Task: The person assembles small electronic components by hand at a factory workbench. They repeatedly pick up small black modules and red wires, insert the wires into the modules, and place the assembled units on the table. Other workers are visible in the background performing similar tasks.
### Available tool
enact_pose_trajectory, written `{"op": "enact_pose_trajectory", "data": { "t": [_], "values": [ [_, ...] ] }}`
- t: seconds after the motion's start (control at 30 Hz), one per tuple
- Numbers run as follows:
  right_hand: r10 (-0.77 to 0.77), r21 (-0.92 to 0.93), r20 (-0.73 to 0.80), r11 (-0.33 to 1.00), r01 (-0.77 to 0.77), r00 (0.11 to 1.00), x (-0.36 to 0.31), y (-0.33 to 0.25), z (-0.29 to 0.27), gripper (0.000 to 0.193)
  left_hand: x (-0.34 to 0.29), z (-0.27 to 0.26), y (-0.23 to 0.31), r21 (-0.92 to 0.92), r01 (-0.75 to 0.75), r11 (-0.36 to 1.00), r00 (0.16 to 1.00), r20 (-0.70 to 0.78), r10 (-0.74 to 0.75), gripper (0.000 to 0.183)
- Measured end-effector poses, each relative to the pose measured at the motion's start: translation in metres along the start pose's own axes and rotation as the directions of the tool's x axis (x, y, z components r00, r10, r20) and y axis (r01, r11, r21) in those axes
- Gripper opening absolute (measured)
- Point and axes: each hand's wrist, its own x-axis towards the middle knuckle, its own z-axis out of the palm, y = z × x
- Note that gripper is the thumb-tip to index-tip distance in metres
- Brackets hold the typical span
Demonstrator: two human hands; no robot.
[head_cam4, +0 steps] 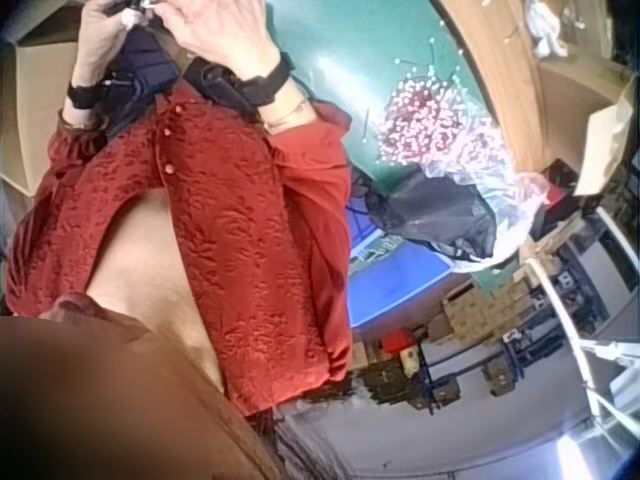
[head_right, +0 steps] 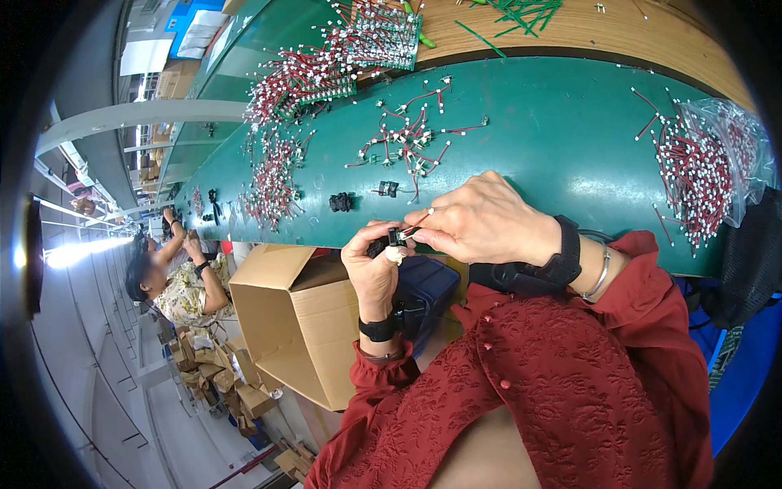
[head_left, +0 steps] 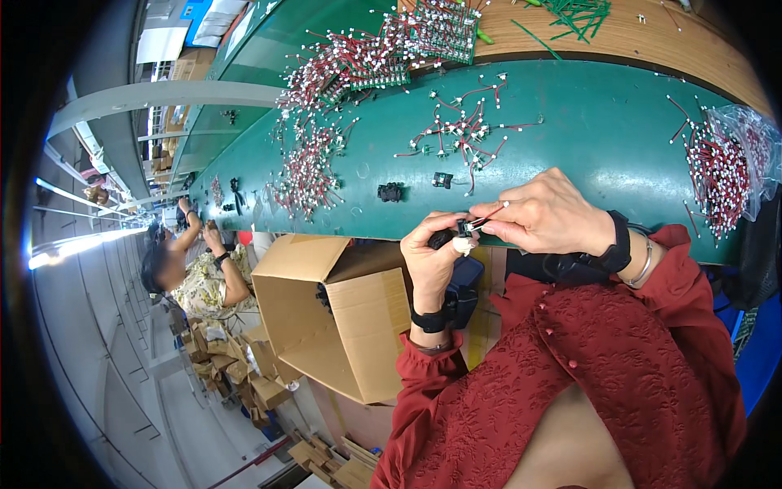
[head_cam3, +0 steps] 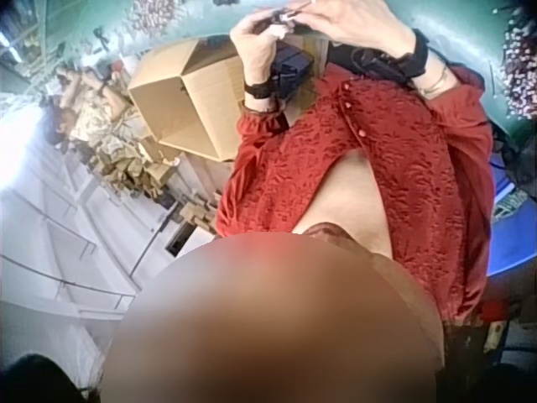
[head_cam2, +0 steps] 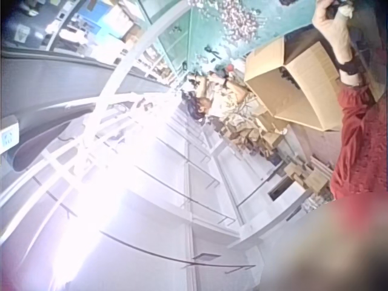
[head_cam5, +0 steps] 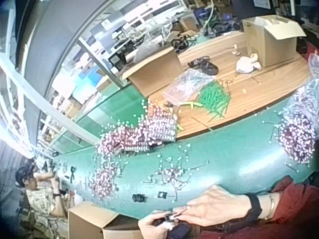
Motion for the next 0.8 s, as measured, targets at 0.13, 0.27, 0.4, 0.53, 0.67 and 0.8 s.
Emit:
{"op": "enact_pose_trajectory", "data": {
  "t": [0.13, 0.27, 0.4, 0.53, 0.67, 0.8],
  "values": [
    [-0.005, -0.011, 0.012, 1.0, 0.005, 1.0, 0.0, 0.0, 0.0, 0.022, -0.001, 0.002, 0.003, 0.11, -0.031, 0.993, 0.999, -0.014, 0.033, 0.031],
    [-0.006, -0.059, 0.052, 0.998, 0.009, 0.999, -0.002, 0.0, -0.001, 0.022, 0.0, 0.003, 0.007, 0.234, -0.084, 0.969, 0.996, -0.002, 0.087, 0.032],
    [-0.02, -0.079, 0.066, 0.997, 0.026, 0.998, -0.002, 0.0, -0.002, 0.021, 0.001, 0.005, 0.01, 0.248, -0.087, 0.965, 0.996, 0.027, 0.083, 0.031],
    [0.039, -0.101, 0.126, 0.995, -0.026, 0.991, -0.006, -0.005, -0.003, 0.018, -0.002, 0.006, 0.013, 0.327, -0.045, 0.944, 0.999, 0.026, 0.039, 0.03],
    [-0.022, -0.126, 0.084, 0.991, 0.032, 0.996, -0.006, -0.005, -0.002, 0.016, -0.003, 0.005, 0.008, 0.259, -0.006, 0.966, 1.0, 0.003, 0.005, 0.03],
    [-0.063, -0.126, 0.045, 0.99, 0.068, 0.997, -0.007, -0.005, 0.002, 0.018, -0.006, 0.003, 0.005, 0.215, -0.011, 0.977, 1.0, 0.008, 0.009, 0.029]
  ]
}}
